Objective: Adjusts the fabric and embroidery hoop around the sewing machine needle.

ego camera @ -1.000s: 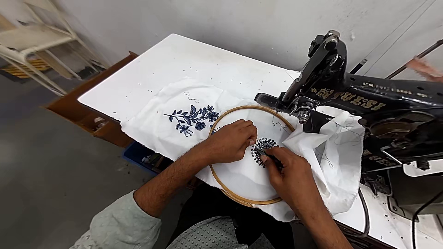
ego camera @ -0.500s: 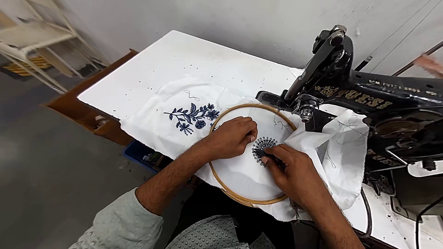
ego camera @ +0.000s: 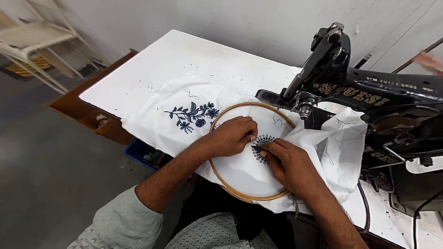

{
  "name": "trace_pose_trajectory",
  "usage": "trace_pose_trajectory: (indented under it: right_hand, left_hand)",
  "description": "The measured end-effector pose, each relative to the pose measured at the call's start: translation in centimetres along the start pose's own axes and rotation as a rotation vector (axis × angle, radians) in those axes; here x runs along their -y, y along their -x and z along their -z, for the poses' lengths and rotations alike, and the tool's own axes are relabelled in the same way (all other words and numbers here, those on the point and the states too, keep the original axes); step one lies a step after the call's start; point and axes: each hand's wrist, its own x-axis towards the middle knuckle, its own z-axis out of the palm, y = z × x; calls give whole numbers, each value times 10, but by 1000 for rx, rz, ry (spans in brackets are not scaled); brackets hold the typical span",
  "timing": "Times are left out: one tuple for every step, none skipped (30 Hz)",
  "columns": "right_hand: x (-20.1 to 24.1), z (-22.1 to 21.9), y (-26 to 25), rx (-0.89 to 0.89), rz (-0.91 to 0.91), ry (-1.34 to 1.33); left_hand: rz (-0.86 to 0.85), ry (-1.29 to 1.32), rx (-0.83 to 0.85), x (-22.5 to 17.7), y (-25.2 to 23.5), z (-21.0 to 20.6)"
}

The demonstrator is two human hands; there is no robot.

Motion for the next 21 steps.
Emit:
trace_pose_trajectory:
  right_hand:
    - [1, 1, 1, -2, -32, -11]
    - [2, 3, 2, -3, -67, -31]
    - [4, 4, 4, -2, -95, -55]
    - [5, 5, 5, 3, -111, -73]
    - [6, 6, 6, 14, -120, -82]
    - [8, 7, 6, 25, -127, -86]
    - [9, 7, 6, 36, -133, -84]
    - [10, 7, 6, 44, -138, -82]
    - [10, 7, 5, 45, -137, -81]
    - [10, 7, 4, 46, -133, -79]
    - [9, 7, 4, 49, -127, -78]
    - [9, 7, 4, 54, -122, -78]
    - [9, 7, 3, 56, -116, -74]
    - [9, 7, 3, 59, -112, -69]
    - [9, 7, 3, 63, -111, -62]
    - [9, 7, 3, 65, -110, -52]
    - [10, 8, 2, 67, -111, -45]
    - [10, 8, 2, 67, -112, -38]
    - [11, 7, 2, 68, -112, -30]
    - [12, 6, 2, 64, -108, -21]
    - [12, 5, 2, 56, -98, -10]
  left_hand:
    - [-10, 15, 3, 1, 1, 2]
    - [-20, 27, 5, 2, 2, 4]
    - [-34, 32, 2, 2, 5, 6]
    - [-45, 32, 1, 2, 7, 7]
    - [-54, 24, 3, 1, 10, 7]
    - [-58, 14, 9, 0, 12, 7]
    - [-59, 3, 17, -1, 14, 6]
    - [-59, -11, 21, -1, 15, 6]
    - [-57, -24, 28, -2, 15, 6]
    - [-53, -34, 37, -2, 15, 6]
    - [-49, -41, 45, -3, 15, 7]
    - [-49, -49, 52, -3, 16, 7]
    - [-55, -57, 54, -4, 16, 7]
    - [-64, -68, 58, -4, 16, 6]
    - [-74, -80, 60, -5, 16, 6]
    - [-87, -95, 60, -7, 15, 5]
    - [-104, -119, 53, -8, 14, 3]
    - [-125, -155, 40, -9, 14, 1]
    - [-143, -205, 31, -11, 14, -1]
    - [-151, -262, 26, -14, 13, -4]
    - [-146, -325, 31, -18, 13, -6]
